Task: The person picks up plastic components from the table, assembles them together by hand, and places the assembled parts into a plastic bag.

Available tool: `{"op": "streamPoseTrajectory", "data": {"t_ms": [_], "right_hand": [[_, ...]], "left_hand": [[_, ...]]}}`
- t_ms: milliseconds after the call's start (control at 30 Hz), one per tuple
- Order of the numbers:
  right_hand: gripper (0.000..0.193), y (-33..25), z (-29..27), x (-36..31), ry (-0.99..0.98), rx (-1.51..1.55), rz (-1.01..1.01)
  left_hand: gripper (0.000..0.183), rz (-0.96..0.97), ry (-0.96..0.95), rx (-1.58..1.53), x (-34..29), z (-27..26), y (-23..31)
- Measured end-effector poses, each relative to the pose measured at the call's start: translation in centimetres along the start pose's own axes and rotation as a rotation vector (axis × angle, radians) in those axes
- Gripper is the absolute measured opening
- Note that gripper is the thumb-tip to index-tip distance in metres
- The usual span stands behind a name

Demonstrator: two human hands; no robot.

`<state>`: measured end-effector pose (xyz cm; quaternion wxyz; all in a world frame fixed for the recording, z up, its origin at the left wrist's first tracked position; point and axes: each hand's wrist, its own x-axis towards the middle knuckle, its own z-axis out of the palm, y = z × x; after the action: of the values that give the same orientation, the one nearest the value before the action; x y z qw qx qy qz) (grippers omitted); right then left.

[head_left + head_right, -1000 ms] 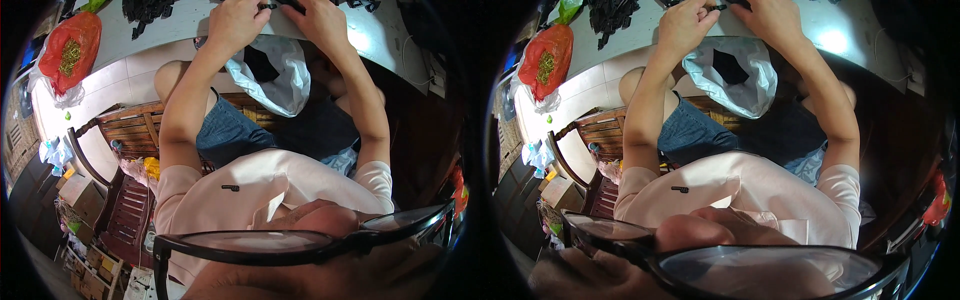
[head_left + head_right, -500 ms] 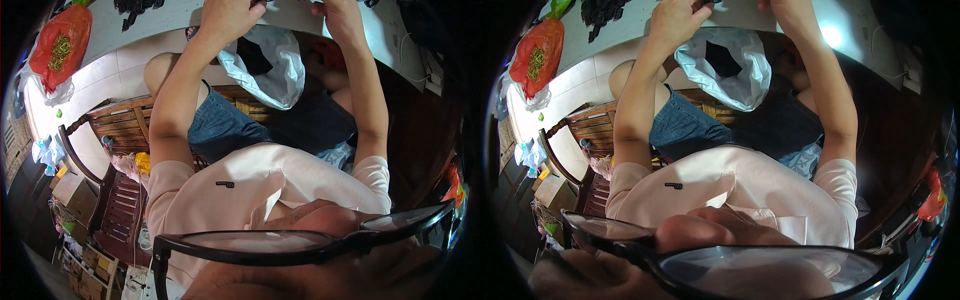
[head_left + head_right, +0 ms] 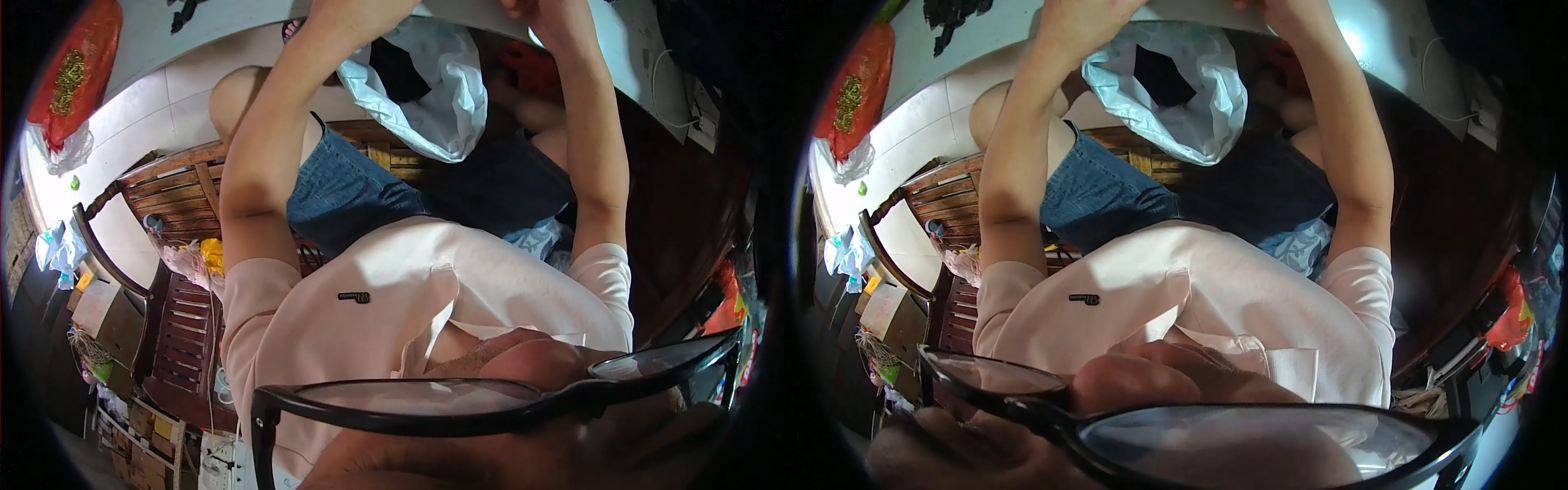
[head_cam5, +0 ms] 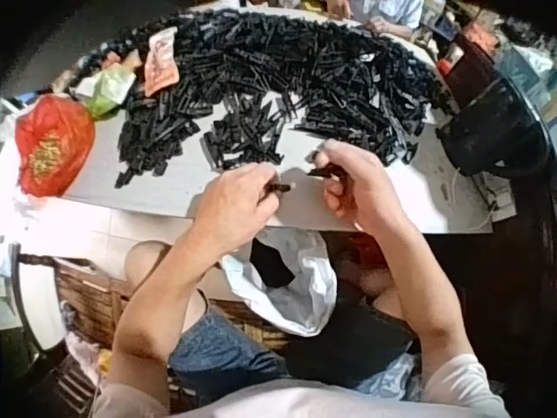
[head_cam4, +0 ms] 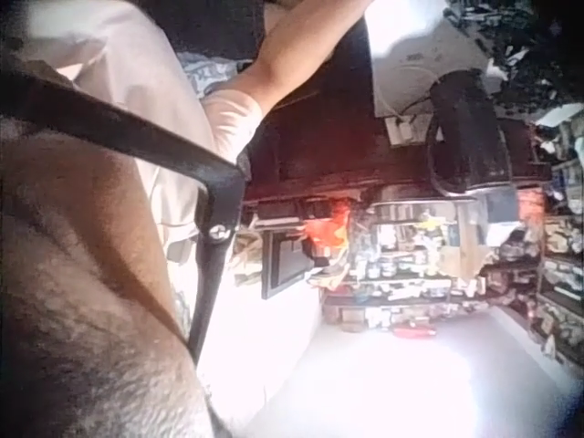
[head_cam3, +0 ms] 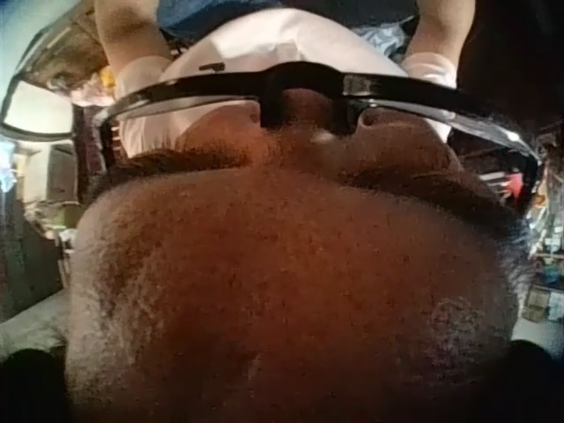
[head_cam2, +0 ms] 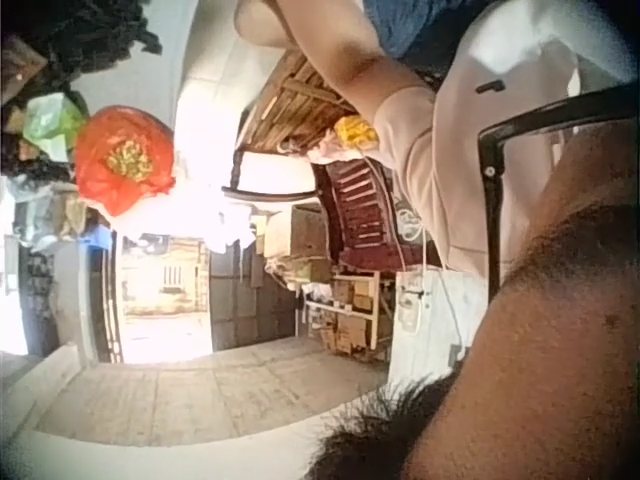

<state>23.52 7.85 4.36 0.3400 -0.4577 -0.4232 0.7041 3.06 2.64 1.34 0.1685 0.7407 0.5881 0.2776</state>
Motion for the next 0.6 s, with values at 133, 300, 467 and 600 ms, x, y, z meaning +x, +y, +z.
{"op": "streamPoseTrajectory", "data": {"t_ms": [133,300,467,600], "right_hand": [[0.023,1.4,0.0,0.5,0.054,-0.305,-0.128],[0.022,2.1,0.3,0.9,0.085,-0.631,-0.236],[0.024,3.2,-0.2,1.6,0.071,-0.74,-0.378],[0.024,3.5,0.4,1.6,0.115,-0.85,-0.529]], "left_hand": [[0.016,0.017,0.02,-0.045,0.0,0.6,-0.4],[0.015,0.033,0.004,-0.004,0.1,0.8,-0.6],[0.016,0.001,-0.033,0.017,0.2,0.5,-0.2],[0.016,0.028,0.004,0.001,0.0,0.6,-0.4]]}}
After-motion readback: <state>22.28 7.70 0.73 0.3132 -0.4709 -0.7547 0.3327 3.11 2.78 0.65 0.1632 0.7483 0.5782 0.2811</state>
